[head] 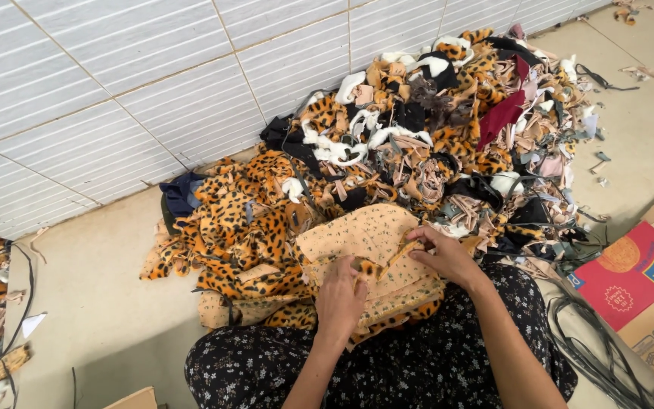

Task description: The person sorts through a large pile of leopard-print and other fabric scraps, using a piece of cardboard as a template and cutting the fabric with scissors.

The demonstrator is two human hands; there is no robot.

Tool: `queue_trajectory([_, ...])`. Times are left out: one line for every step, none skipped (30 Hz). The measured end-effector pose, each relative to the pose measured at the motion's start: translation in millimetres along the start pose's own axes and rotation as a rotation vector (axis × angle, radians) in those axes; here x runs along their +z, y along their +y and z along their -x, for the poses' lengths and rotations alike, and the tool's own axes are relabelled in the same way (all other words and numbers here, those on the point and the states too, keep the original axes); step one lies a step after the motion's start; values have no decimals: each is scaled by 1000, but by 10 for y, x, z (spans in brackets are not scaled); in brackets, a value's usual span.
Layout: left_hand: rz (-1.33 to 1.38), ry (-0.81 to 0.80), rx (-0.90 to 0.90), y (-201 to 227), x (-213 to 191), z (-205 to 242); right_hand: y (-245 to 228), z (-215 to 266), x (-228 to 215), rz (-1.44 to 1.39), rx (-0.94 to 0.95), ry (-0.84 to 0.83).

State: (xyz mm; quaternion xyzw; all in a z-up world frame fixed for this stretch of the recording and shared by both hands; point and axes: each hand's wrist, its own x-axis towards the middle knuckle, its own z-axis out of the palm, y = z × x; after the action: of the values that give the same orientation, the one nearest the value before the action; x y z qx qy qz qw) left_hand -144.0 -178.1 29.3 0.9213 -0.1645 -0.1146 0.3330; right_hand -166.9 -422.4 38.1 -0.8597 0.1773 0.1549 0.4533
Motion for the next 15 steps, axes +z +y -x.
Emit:
queue_trajectory([1, 1, -2, -22, 19, -25, -15, 14, 3, 1, -1, -2])
queue_trajectory([-44, 47, 49, -45, 37, -50, -29, 28, 8, 0, -14, 20])
queue_trajectory([-90, 91, 98, -70, 58, -66, -39, 47, 18, -2, -27, 40])
queue_trajectory([-89, 91, 95, -15, -4, -67, 62, 1, 70, -2, -26, 37])
queue_trajectory([-48, 10, 42, 39, -69, -74, 158, -52, 120, -6, -86, 93])
queue_trajectory([-7, -70, -10, 93, -135, -79, 252, -104, 171, -11, -147, 148])
queue_trajectory([-7, -69, -15, 96, -139, -72, 262, -85, 184, -11, -148, 144])
queue_trajectory([40, 20, -21, 101, -144, -66, 270, -65, 197, 18, -153, 181])
queue_trajectory([88, 112, -23, 108, -154, -79, 271, -62, 200, 47, -161, 221])
queue_trajectory([87, 116, -24, 28, -140, -92, 230, -53, 197, 47, -165, 219])
queue_trajectory([87, 185, -24, -48, -119, -97, 196, -32, 192, 45, -163, 242])
queue_trajectory([87, 253, -25, -125, -97, -104, 163, -14, 188, 42, -162, 265])
queue_trajectory([90, 252, -27, -162, -92, -75, 188, -31, 169, 44, -160, 263])
queue_trajectory([50, 227, 56, -196, -81, -49, 218, -52, 146, 42, -152, 311])
queue_trajectory([15, 195, 145, -216, -47, -26, 275, -47, 109, 39, -136, 365])
